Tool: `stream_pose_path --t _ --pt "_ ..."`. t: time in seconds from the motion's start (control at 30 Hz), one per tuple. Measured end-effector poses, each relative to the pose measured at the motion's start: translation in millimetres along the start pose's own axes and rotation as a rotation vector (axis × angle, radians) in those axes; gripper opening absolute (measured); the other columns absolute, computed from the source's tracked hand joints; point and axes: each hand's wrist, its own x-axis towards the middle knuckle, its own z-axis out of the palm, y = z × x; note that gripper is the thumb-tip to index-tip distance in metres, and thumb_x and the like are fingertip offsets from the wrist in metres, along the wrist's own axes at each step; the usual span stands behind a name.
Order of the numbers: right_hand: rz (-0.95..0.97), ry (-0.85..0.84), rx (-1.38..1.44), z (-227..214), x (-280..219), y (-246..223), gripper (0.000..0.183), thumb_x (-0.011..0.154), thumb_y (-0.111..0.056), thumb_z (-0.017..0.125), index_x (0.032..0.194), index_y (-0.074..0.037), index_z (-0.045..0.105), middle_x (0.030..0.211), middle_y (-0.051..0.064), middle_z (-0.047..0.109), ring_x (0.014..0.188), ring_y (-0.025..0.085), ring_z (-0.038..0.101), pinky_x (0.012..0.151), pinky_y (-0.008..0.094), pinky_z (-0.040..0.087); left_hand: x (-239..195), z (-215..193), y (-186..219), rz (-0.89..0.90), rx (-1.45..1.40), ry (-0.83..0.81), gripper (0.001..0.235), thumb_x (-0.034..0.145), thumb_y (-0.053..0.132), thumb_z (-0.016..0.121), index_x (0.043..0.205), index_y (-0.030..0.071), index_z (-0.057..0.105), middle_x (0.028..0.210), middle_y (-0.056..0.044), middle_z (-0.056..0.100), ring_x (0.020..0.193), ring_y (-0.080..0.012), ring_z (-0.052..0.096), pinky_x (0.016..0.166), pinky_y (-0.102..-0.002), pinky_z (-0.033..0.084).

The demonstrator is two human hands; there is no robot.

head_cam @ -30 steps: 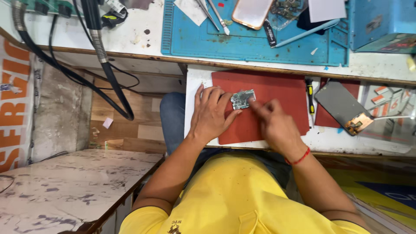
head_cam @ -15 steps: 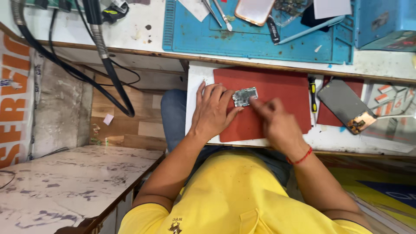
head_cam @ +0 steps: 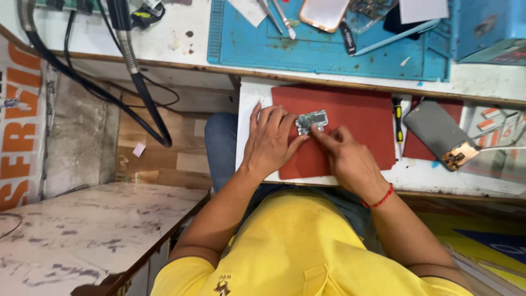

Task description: The person uses a small metal tool to scrape and clean the surface of a small circuit board placed on a red mat. They repeatedly rub the tool across the board's surface, occasionally repositioning the board with their left hand. The person briefly picks up a hot air gun and directs it toward the board before resuming the scraping action.

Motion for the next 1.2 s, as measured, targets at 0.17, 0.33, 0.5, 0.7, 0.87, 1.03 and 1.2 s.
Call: stream_pose_path --t 0.17,0.33,0.5,0.7,0.87,1.03,1.2 --pt "0.16 0.038 0.007 -3 -2 1 0.054 0.097 -0.003 0.056 0.145 -0.025 0.061 0.107 0.015 0.063 0.08 0.041 0.067 0.067 0.052 0.056 -3 2 2 -0.012 -0.047 0.005 0.059 0.086 0.044 0.081 0.125 0.004 0.061 0.12 -0.015 0.061 0.124 -0.0346 0.053 0.119 -0.061 0.027" --pt "0.069 -0.024 -0.017 3 -9 0 0.056 0.093 -0.003 0.058 0.144 -0.025 0.062 0.109 0.016 0.063 0.077 0.041 0.067 0.064 0.051 0.055 -7 5 -1 -0.011 -0.042 0.006 0.062 0.087 0.043 0.081 0.129 0.003 0.059 0.123 -0.017 0.061 0.125 -0.0345 0.054 0.12 -0.061 0.027" --pt "-0.03 -0.01 -0.01 1 -7 0 0.063 0.085 0.0 0.056 0.143 -0.024 0.063 0.11 0.017 0.063 0.076 0.041 0.067 0.065 0.051 0.057 -3 3 -3 -0.015 -0.035 0.001 0.063 0.085 0.042 0.081 0.13 0.004 0.058 0.123 -0.015 0.062 0.125 -0.0336 0.054 0.12 -0.061 0.027" --pt "0.074 -0.022 -0.035 -1 -2 -5 0.054 0.096 -0.004 0.055 0.144 -0.025 0.062 0.109 0.015 0.063 0.075 0.041 0.067 0.065 0.052 0.055 -4 5 -1 -0.017 -0.058 0.009 0.061 0.086 0.042 0.081 0.129 0.005 0.06 0.122 -0.014 0.062 0.125 -0.0332 0.053 0.12 -0.061 0.027" --pt "0.104 0.016 -0.071 -3 -2 -7 0.055 0.096 -0.001 0.054 0.146 -0.024 0.062 0.108 0.015 0.063 0.077 0.041 0.067 0.065 0.051 0.055 -4 0 2 0.001 -0.073 0.015 0.062 0.087 0.043 0.082 0.131 0.005 0.06 0.122 -0.014 0.061 0.124 -0.0339 0.052 0.12 -0.061 0.026" --pt "-0.016 -0.04 -0.007 0 -7 -4 0.062 0.086 0.002 0.057 0.142 -0.023 0.063 0.112 0.017 0.063 0.075 0.042 0.067 0.065 0.051 0.057 -2 -6 2 0.006 -0.036 -0.043 0.063 0.077 0.04 0.082 0.125 0.006 0.062 0.116 -0.013 0.059 0.12 -0.034 0.052 0.116 -0.064 0.027" --pt "-0.009 -0.021 -0.025 -2 -9 2 0.062 0.089 0.003 0.056 0.146 -0.02 0.061 0.112 0.019 0.062 0.077 0.043 0.067 0.068 0.052 0.057 -3 5 1 0.025 0.036 -0.022 0.052 0.089 0.038 0.08 0.127 0.007 0.063 0.117 -0.009 0.058 0.125 -0.0317 0.051 0.118 -0.066 0.027"
